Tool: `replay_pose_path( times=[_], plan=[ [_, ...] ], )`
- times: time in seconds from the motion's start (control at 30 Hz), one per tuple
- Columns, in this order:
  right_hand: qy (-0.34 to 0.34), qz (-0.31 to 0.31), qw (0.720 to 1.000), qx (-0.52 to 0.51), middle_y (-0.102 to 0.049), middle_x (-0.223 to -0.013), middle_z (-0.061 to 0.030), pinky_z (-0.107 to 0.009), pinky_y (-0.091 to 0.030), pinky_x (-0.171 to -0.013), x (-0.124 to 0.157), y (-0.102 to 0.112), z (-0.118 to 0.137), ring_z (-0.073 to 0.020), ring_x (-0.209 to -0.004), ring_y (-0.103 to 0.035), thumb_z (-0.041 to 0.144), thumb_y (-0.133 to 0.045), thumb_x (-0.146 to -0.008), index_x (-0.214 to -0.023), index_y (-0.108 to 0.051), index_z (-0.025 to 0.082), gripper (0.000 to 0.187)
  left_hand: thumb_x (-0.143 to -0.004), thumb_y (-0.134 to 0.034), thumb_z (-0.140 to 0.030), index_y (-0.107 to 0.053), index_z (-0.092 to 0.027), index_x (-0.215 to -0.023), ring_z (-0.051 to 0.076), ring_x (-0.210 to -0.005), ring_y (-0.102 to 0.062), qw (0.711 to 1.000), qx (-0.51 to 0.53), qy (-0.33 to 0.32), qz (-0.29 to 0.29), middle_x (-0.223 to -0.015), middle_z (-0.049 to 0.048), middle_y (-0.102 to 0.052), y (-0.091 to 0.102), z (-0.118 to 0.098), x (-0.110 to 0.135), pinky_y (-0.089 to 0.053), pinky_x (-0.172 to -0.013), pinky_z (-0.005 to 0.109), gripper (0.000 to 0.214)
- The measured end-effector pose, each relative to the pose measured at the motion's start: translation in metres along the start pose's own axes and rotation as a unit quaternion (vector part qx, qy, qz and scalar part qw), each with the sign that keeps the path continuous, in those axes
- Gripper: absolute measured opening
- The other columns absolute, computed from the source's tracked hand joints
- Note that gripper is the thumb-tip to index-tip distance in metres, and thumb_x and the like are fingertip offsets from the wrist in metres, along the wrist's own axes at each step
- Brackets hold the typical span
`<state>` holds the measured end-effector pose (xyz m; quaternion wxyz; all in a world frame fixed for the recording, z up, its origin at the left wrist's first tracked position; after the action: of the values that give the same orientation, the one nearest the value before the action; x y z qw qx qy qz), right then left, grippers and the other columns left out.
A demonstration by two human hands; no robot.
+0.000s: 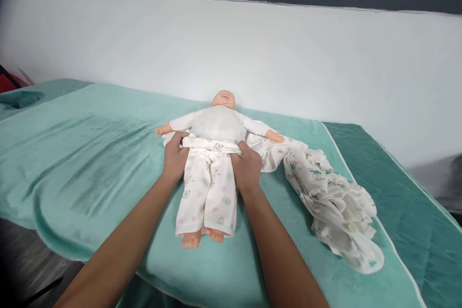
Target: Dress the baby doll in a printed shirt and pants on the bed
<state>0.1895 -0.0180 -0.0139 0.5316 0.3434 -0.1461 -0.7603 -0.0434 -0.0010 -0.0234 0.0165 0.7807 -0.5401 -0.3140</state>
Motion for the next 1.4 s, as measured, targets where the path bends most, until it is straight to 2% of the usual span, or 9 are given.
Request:
replay_pose_path(
  times=[0.23,0.43,0.63,0.77,0.87,1.03,1.17,1.27,1.4],
  plan=[
    [-0.026,0.107,0.990,-0.089,-0.044,-0.066,0.0052,-0.027,-0.032,-0.063,0.003,-0.002,-0.014,-0.0149,-0.069,-0.040,0.039,-0.055,-0.081,-0.066,-0.042,0.023,0.025,-0.070,-0.050,-0.019,-0.050,-0.022,-0.069,0.017,-0.077,-0.051,0.998,0.017,0.015,0.056,-0.073,-0.0023,-0.054,0.002,0.000,0.014,-0.039,-0.071,0.028,0.003],
    [0.011,0.247,0.964,-0.101,-0.060,-0.086,0.0016,-0.029,-0.041,-0.072,0.017,-0.001,-0.009,-0.0193,-0.083,-0.053,0.052,-0.073,-0.071,-0.094,-0.054,0.022,0.043,-0.066,-0.051,-0.019,-0.054,-0.020,-0.067,0.016,-0.077,-0.051,0.995,0.066,0.034,0.072,-0.075,-0.0017,-0.057,0.012,0.006,0.026,-0.041,-0.071,0.027,0.003],
    [0.039,0.188,0.981,0.016,-0.052,-0.066,0.0025,-0.029,-0.033,-0.064,0.030,0.002,-0.005,-0.0188,-0.070,-0.048,0.056,-0.070,-0.073,-0.069,-0.049,0.023,0.039,-0.063,-0.049,-0.018,-0.049,-0.020,-0.061,0.012,-0.061,-0.039,0.994,0.066,0.071,0.042,-0.058,-0.0053,-0.042,0.020,0.009,0.036,-0.031,-0.057,0.025,0.003],
    [0.048,0.049,0.996,0.053,-0.049,-0.062,0.0014,-0.031,-0.030,-0.064,0.042,0.016,0.000,-0.0192,-0.067,-0.045,0.032,-0.059,-0.075,-0.065,-0.044,0.024,0.020,-0.064,-0.049,-0.018,-0.048,-0.021,-0.061,0.013,-0.059,-0.038,0.995,0.045,0.078,0.035,-0.055,-0.0056,-0.041,0.022,0.008,0.046,-0.030,-0.055,0.025,0.004],
    [0.028,-0.011,1.000,0.009,-0.045,-0.060,0.0028,-0.030,-0.031,-0.063,0.048,0.023,-0.002,-0.0179,-0.064,-0.042,0.022,-0.050,-0.069,-0.067,-0.043,0.024,0.008,-0.063,-0.051,-0.016,-0.054,-0.021,-0.073,0.014,-0.065,-0.046,0.990,0.072,0.085,0.084,-0.065,-0.0046,-0.051,0.018,0.008,0.059,-0.036,-0.059,0.025,0.011],
    [-0.001,0.100,0.985,-0.144,-0.054,-0.079,0.0029,-0.027,-0.039,-0.069,0.049,0.011,-0.006,-0.0175,-0.075,-0.048,0.028,-0.058,-0.070,-0.086,-0.048,0.024,0.019,-0.077,-0.062,-0.026,-0.053,-0.023,-0.110,0.018,-0.094,-0.057,0.967,0.167,0.077,0.177,-0.102,0.0013,-0.060,0.019,0.002,0.078,-0.046,-0.081,0.028,0.034],
    [-0.014,0.217,0.959,-0.179,-0.054,-0.081,0.0035,-0.026,-0.039,-0.066,0.066,0.005,-0.002,-0.0161,-0.075,-0.049,0.037,-0.068,-0.073,-0.092,-0.053,0.023,0.028,-0.075,-0.074,-0.038,-0.053,-0.022,-0.105,0.017,-0.089,-0.054,0.960,0.132,0.053,0.242,-0.098,0.0000,-0.057,0.024,-0.008,0.088,-0.044,-0.076,0.027,0.041],
    [0.008,0.189,0.965,-0.181,-0.047,-0.072,0.0045,-0.026,-0.035,-0.063,0.079,0.013,0.004,-0.0141,-0.070,-0.043,0.040,-0.070,-0.075,-0.077,-0.052,0.021,0.026,-0.078,-0.071,-0.040,-0.052,-0.021,-0.085,0.015,-0.076,-0.049,0.974,0.067,0.024,0.214,-0.083,-0.0028,-0.052,0.028,-0.014,0.090,-0.039,-0.068,0.027,0.027],
    [-0.012,0.166,0.965,-0.201,-0.046,-0.070,0.0046,-0.026,-0.035,-0.061,0.091,0.020,0.000,-0.0138,-0.067,-0.042,0.042,-0.069,-0.077,-0.074,-0.052,0.021,0.027,-0.077,-0.064,-0.023,-0.047,-0.021,-0.074,0.015,-0.074,-0.046,0.988,0.036,-0.015,0.148,-0.075,-0.0039,-0.049,0.032,-0.020,0.089,-0.038,-0.071,0.028,0.017]
  ],
)
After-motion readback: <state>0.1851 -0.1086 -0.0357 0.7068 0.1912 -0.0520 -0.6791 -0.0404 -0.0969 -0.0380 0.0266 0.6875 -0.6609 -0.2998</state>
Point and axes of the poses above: each hand's wrist, its own x-axis away from the middle knuckle, its own y-axis out of the back of the hand, z = x × y, the point moved 7 cm from there along -x, towards the middle knuckle
